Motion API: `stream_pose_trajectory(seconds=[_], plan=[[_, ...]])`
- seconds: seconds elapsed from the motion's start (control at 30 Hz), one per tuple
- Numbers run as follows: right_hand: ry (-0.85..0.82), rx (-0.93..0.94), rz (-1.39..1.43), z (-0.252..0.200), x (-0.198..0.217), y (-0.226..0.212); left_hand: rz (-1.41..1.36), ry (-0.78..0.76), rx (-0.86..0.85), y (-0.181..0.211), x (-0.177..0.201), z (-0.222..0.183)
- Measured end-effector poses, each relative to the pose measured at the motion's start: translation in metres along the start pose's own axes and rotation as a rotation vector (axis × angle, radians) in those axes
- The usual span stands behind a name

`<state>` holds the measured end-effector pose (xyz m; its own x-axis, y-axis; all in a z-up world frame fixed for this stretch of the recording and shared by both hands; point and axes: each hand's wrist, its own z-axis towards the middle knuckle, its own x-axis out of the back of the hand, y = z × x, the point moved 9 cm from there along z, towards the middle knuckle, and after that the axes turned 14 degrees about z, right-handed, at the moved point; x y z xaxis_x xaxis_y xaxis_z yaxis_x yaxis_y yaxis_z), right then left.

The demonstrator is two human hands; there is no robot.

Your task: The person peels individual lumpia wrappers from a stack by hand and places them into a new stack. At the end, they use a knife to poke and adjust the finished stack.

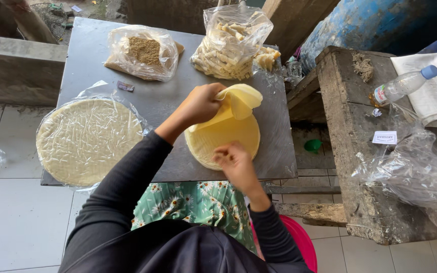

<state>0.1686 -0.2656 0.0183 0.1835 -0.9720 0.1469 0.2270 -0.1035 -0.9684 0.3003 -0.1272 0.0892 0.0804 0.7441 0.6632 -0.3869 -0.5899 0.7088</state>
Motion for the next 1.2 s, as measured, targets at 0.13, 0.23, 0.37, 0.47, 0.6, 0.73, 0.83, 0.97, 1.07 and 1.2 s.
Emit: stream_pose_trajectory(seconds=[0.13, 0.23, 0.37, 0.47, 0.6, 0.73, 0.83, 0.97, 1.07, 1.2], plan=[[-0.028, 0.124, -0.394, -0.013, -0.032, -0.024, 0.044, -0.042, -0.019, -0.001, -0.011, 0.015], [-0.02, 0.165, -0.488, -0.012, -0.04, -0.033, 0.065, -0.042, -0.049, 0.004, -0.015, 0.017], [-0.028, 0.241, -0.532, -0.013, -0.048, -0.041, 0.08, -0.054, -0.045, 0.009, -0.014, 0.017], [-0.038, 0.321, -0.615, -0.015, -0.055, -0.046, 0.083, -0.046, -0.06, 0.013, -0.012, 0.019], [-0.033, 0.332, -0.609, -0.017, -0.058, -0.049, 0.103, -0.037, -0.07, 0.018, -0.008, 0.021], [-0.068, 0.283, -0.628, -0.017, -0.06, -0.045, 0.107, -0.029, -0.091, 0.026, -0.002, 0.021], [0.007, 0.368, -0.643, -0.019, -0.055, -0.058, 0.157, -0.053, -0.088, 0.034, 0.001, 0.02], [0.345, 0.563, -0.66, -0.013, -0.015, -0.09, 0.21, -0.062, -0.124, 0.055, 0.007, 0.009], [0.487, 0.627, -0.687, -0.002, 0.012, -0.103, 0.244, -0.102, -0.173, 0.076, 0.008, -0.001], [0.481, 0.577, -0.457, 0.012, 0.041, -0.108, 0.215, -0.161, -0.28, 0.106, 0.015, -0.015]])
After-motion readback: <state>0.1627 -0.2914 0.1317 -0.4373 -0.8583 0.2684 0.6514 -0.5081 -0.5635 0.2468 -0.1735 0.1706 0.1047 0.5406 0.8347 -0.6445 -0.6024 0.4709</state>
